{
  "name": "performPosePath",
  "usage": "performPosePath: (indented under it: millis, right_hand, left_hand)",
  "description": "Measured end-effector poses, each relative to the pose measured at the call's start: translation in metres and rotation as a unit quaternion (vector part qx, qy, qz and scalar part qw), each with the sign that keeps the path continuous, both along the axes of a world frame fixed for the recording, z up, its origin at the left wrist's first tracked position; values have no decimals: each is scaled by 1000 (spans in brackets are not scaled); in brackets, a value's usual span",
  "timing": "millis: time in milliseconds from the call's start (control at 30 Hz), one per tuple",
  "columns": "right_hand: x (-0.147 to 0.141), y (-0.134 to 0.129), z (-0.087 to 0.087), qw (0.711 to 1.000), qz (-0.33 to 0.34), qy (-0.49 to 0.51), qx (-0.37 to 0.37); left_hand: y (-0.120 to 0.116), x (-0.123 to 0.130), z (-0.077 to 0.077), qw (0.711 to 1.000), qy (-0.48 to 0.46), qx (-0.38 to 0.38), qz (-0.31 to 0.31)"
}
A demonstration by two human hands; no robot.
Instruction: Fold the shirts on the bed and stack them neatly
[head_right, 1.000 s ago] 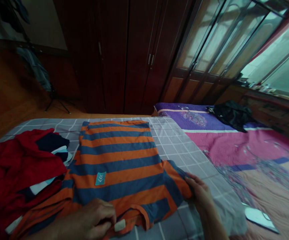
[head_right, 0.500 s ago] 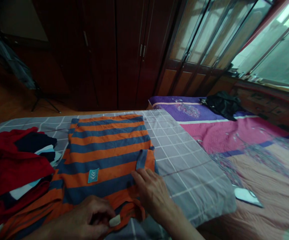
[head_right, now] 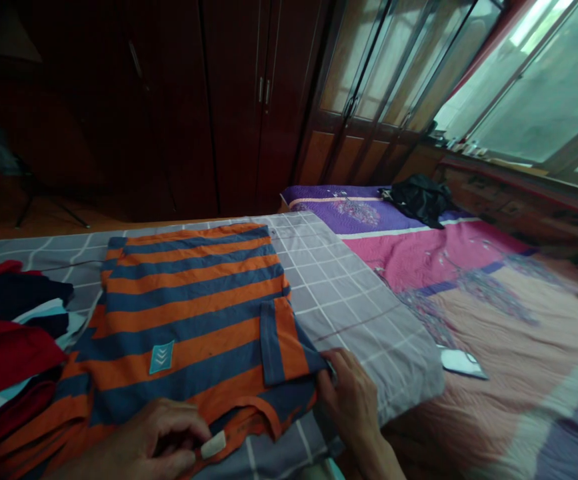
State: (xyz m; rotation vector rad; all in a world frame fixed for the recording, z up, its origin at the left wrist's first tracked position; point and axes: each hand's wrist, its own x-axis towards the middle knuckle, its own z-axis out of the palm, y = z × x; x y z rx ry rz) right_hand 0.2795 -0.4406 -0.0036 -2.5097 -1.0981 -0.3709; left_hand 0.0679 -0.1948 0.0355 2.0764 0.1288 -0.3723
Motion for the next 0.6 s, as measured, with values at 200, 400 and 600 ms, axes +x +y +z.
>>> performPosePath:
  millis: [200,400,600]
  right_hand:
    - [-4,-13,-4,1000,-23,5,3]
    - [-2,-27,7,999,-2,30,-20]
    - [10,30,19,992,118,-39,-18]
  left_hand:
    - [1,-2,-7,999,-15,13,-25]
    - [1,4,-2,997,0,51,-51]
    - [1,0,-4,998,-40,23,-32]
